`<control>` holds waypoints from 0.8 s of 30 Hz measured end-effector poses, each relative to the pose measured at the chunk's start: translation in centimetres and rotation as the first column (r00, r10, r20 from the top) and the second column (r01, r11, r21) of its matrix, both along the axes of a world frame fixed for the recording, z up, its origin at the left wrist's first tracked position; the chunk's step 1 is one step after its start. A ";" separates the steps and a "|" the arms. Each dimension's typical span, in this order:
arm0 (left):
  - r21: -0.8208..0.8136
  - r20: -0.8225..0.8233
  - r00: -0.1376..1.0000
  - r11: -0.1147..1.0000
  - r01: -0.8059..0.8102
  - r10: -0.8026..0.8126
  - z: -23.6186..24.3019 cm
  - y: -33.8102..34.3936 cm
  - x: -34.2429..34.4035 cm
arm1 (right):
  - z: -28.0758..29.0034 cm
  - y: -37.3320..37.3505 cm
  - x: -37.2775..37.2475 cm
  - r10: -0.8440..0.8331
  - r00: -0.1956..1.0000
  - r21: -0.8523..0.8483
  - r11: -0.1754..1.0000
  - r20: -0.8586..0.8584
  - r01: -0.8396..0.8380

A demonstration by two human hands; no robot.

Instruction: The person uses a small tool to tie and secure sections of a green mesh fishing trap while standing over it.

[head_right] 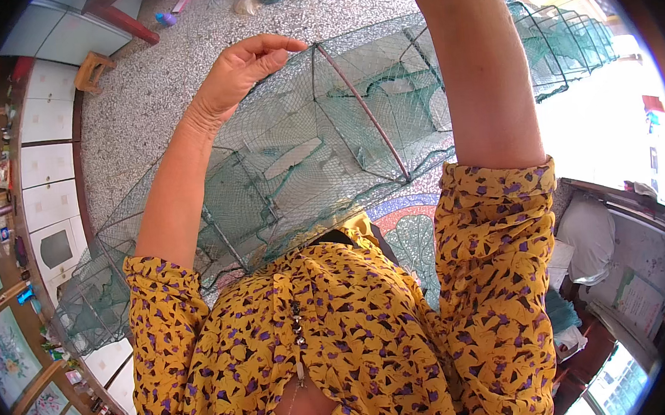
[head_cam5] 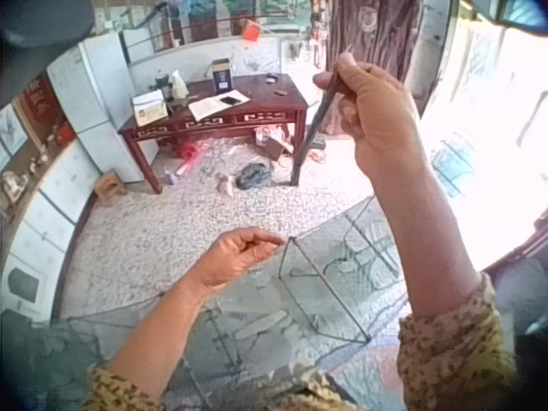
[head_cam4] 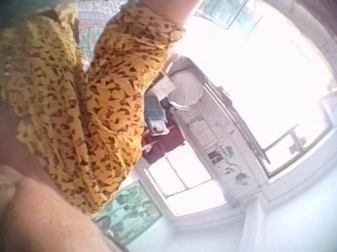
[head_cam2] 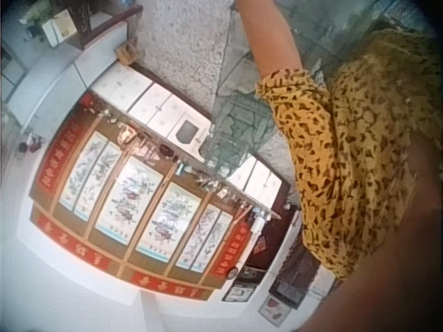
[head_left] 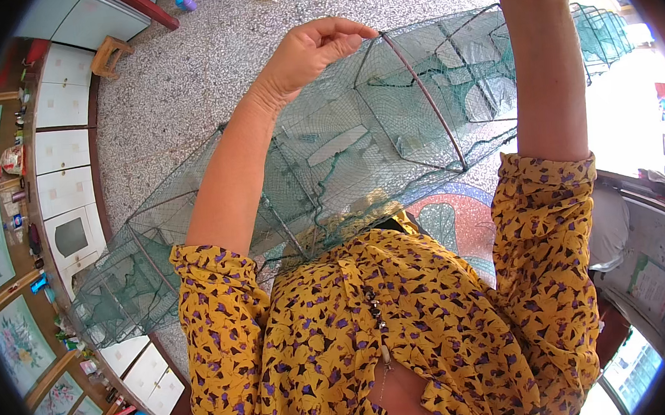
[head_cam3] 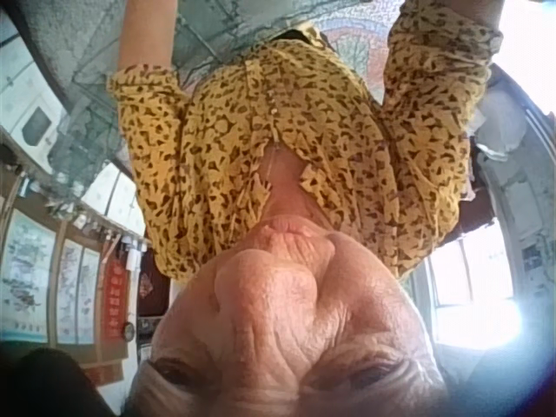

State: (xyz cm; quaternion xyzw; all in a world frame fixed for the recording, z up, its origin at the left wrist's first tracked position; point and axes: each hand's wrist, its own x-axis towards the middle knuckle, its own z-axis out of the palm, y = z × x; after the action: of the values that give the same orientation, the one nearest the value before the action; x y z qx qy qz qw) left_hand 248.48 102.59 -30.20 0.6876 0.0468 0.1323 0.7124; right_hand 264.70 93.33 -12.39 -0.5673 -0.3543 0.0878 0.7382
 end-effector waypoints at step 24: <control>-0.432 -0.297 0.953 0.882 -0.188 0.058 -0.7 2.6 1.2 | -10.1 -5.3 -7.4 0.537 0.689 -0.873 0.262 0.486 0.411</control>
State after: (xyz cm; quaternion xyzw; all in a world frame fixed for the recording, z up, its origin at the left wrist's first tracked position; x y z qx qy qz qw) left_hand 249.69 105.20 -30.85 0.5087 0.2189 0.0661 0.8300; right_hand 257.29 88.05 -22.54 -0.8575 -0.5065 0.0869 0.0241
